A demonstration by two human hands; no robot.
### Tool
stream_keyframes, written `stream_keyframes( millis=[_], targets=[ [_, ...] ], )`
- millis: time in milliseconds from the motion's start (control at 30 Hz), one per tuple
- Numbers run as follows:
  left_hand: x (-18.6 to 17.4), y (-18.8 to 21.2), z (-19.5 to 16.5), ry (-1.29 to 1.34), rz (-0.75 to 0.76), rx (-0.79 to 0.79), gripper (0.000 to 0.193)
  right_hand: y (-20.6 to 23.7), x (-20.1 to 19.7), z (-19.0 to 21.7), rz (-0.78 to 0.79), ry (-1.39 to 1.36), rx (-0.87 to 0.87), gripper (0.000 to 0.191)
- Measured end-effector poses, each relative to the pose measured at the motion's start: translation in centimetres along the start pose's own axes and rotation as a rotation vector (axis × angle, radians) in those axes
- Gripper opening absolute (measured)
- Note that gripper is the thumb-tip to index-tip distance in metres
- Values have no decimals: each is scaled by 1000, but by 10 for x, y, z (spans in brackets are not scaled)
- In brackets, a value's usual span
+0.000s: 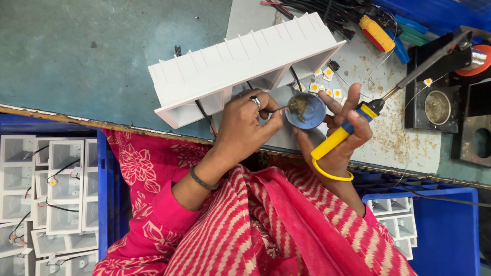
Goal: The person solders wires onto small LED chip components at a workbench, dipping the soldering iron tip and attaching wires to the LED pads one at a time. At the end they set the iron aside and handle white light fixture housings on the table.
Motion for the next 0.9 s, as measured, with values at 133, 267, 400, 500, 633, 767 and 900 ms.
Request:
stream_keyframes(
  millis=[133,267,400,500,633,767,900],
  targets=[
    [-1,-1,0,-8,-18,3,12,1,-2,1,-7,-37,9,103],
    [0,-1,0,25,-14,-7,12,2,-6,-1,-19,-66,31,101],
    [-1,-1,-3,17,-14,16,11,2,-7,-1,-17,-70,39,98],
    [-4,1,-6,1,-26,49,10,3,-9,0,-24,-69,39,97],
    [-7,3,-10,-37,-58,103,9,5,-15,1,-73,-91,37,97],
    [-4,8,-9,-76,-42,85,8,6,-20,2,-104,-109,34,100],
    [-7,11,-22,-222,-105,192,14,4,-18,5,-86,-95,6,97]
  ],
)
Point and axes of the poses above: each hand's wrist, its own y-axis away from the middle knuckle, its own x-axis out of the palm, z = x × y, the point moved 9 cm from there along -y, towards the middle knuckle, and after that the axes turned 11 degrees about -y, right-handed, at the moved point
